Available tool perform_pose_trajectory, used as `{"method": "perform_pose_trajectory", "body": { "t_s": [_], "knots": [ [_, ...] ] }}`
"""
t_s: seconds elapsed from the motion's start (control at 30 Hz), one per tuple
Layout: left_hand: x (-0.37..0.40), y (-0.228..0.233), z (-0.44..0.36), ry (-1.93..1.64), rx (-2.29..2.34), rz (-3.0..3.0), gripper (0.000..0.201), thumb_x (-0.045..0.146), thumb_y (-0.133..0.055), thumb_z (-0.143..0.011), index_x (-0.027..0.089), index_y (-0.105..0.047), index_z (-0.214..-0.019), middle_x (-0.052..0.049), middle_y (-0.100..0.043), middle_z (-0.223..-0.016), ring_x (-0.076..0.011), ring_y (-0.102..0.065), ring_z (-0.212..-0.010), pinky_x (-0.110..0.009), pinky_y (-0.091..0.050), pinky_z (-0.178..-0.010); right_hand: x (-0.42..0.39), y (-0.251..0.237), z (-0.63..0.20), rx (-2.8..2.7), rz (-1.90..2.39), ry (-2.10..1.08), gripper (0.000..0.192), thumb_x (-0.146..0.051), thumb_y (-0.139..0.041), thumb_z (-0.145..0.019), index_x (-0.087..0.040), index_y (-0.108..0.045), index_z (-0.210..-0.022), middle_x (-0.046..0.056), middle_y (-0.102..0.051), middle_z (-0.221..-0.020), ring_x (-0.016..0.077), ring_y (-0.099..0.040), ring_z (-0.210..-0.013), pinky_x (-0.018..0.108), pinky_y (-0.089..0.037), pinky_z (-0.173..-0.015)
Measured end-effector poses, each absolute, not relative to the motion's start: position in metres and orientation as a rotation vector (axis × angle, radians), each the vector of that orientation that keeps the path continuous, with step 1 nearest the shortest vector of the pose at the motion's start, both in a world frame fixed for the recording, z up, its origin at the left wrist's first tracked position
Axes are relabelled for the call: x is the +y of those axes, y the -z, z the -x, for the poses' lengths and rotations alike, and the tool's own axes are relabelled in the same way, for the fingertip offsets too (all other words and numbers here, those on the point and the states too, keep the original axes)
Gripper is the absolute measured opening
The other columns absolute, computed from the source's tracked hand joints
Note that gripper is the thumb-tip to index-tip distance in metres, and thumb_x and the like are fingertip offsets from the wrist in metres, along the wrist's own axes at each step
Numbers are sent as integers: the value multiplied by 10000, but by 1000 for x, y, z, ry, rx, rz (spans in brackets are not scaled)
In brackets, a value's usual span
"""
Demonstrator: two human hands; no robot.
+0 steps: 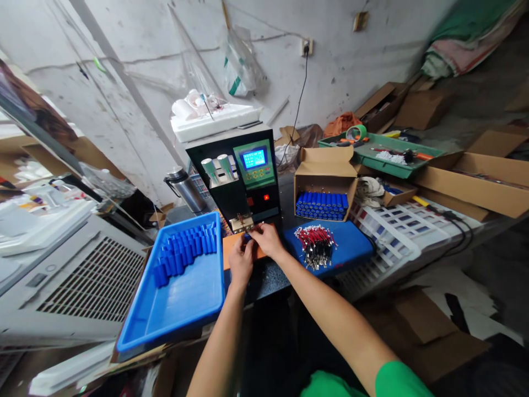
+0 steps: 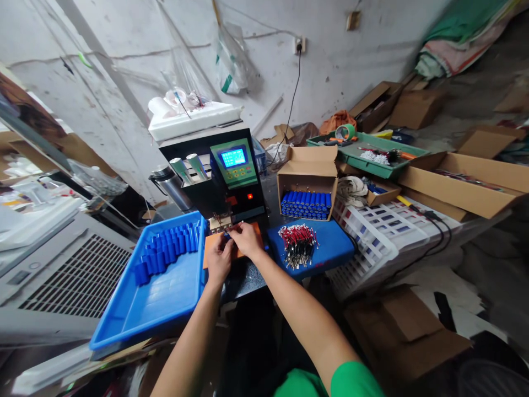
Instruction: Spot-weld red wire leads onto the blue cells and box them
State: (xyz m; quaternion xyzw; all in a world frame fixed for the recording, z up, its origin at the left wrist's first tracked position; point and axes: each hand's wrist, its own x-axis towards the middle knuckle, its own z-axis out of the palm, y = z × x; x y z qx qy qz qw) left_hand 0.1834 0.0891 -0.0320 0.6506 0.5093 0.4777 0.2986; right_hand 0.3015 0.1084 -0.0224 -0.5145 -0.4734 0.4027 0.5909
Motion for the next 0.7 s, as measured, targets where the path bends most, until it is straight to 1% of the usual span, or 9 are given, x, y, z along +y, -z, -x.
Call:
{"method": "perform_pose_trajectory", "body": {
  "t_s": [0.2,0.47,0.7],
  "knots": [
    [90,34,-183,-1260,1372,-1735,392,416,-568,-877,150,-677,-1144,-68,-710,-916,-165,-617,-748,-280,-476,-724,107,18,-302,-1113,1154,-946,94,-211,-674,-835,-139,-690,-777,52,-711,-775,206,-664,-738,257,-469,-665],
    [89,33,-184,-1254,1370,-1734,407,429,-570,-887,162,-673,-1175,-73,-717,-934,-180,-642,-797,-296,-498,-779,106,16,-304,-1130,1169,-932,95,-209,-672,-835,-136,-701,-782,55,-713,-771,203,-661,-729,254,-473,-660],
    [90,35,-184,-1258,1370,-1714,441,442,-577,-878,155,-660,-1202,-78,-720,-963,-183,-646,-800,-297,-500,-767,107,17,-304,-1118,1180,-967,95,-210,-678,-836,-139,-694,-775,44,-705,-758,194,-653,-715,249,-461,-648]
  ]
}}
